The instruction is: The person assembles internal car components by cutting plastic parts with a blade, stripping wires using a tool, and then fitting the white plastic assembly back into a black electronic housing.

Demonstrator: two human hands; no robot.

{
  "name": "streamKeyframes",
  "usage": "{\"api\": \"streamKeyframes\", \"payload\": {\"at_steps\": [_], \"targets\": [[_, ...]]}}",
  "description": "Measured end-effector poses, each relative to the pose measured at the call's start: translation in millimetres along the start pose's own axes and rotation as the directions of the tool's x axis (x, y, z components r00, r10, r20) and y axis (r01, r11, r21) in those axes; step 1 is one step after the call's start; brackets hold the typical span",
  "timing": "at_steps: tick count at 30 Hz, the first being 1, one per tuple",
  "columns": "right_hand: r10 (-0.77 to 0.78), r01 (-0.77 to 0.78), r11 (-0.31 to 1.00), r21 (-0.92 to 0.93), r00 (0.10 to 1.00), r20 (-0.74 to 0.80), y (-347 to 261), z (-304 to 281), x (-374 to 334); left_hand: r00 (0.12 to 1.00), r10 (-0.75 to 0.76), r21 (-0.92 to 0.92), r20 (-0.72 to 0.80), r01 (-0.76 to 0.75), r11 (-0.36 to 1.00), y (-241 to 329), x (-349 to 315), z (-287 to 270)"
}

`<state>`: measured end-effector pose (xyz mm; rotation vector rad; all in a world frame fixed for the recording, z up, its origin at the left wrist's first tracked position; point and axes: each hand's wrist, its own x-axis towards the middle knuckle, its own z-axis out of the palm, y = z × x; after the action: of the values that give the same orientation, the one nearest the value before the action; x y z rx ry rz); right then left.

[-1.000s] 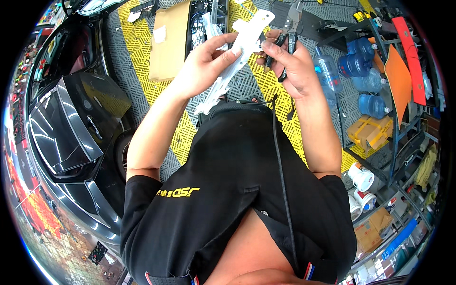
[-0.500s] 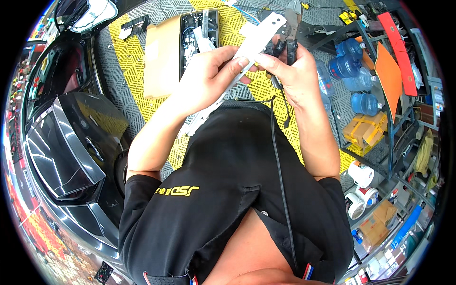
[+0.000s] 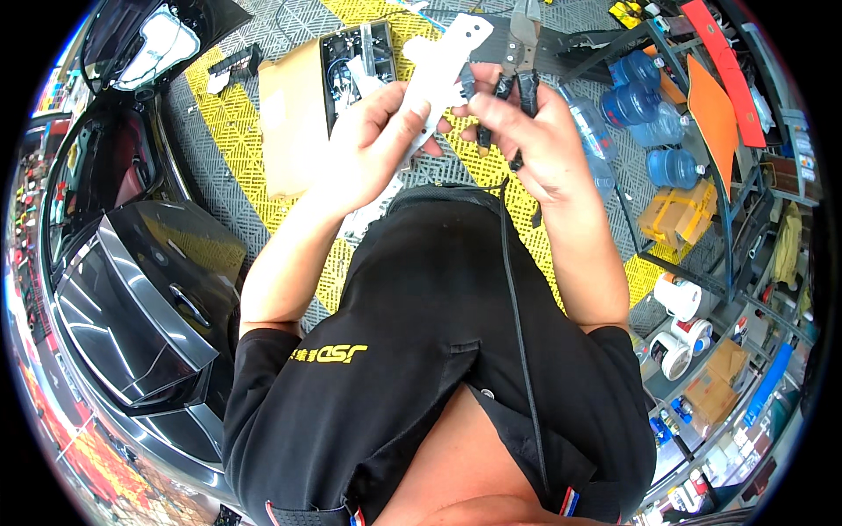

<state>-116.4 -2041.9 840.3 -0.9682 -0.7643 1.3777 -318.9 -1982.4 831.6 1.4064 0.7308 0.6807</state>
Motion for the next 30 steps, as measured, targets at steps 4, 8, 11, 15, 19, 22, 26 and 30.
{"api": "streamKeyframes", "payload": {"at_steps": [4, 8, 11, 15, 19, 22, 26, 30], "targets": [[0.085, -0.084, 0.996, -0.017, 0.995, 0.047, 1, 3, 3, 0.998, -0.007, -0.088, 0.062, 0.013, 0.996, 4, 1, -8], [0.066, -0.062, 0.996, -0.068, 0.996, 0.052, 2, 11, 2, 0.991, -0.016, -0.154, 0.131, 0.036, 0.987, 3, 1, -17], [0.092, -0.086, 0.993, -0.086, 0.993, 0.073, 2, 13, 5, 0.985, -0.022, -0.167, 0.171, 0.051, 0.985, 5, 1, -27], [0.114, -0.11, 0.993, -0.04, 0.99, 0.089, 4, 22, 3, 0.985, -0.063, -0.068, 0.163, 0.075, 0.995, 9, -6, -35], [0.206, -0.203, 0.978, -0.037, 0.971, 0.119, 7, 24, 10, 0.983, -0.095, -0.092, 0.16, 0.111, 0.99, 8, -8, -46], [0.15, -0.152, 0.988, 0.006, 0.979, 0.138, 13, 21, 23, 0.953, -0.166, -0.238, 0.254, 0.227, 0.944, 1, -1, -61], [0.21, -0.208, 0.977, -0.037, 0.977, 0.031, 16, 18, 38, 0.943, -0.137, -0.304, 0.304, 0.232, 0.924, -6, -1, -83], [0.147, -0.148, 0.987, -0.059, 0.989, -0.02, 23, 36, 44, 0.969, -0.084, -0.156, 0.231, 0.122, 0.98, -6, -1, -95]]}}
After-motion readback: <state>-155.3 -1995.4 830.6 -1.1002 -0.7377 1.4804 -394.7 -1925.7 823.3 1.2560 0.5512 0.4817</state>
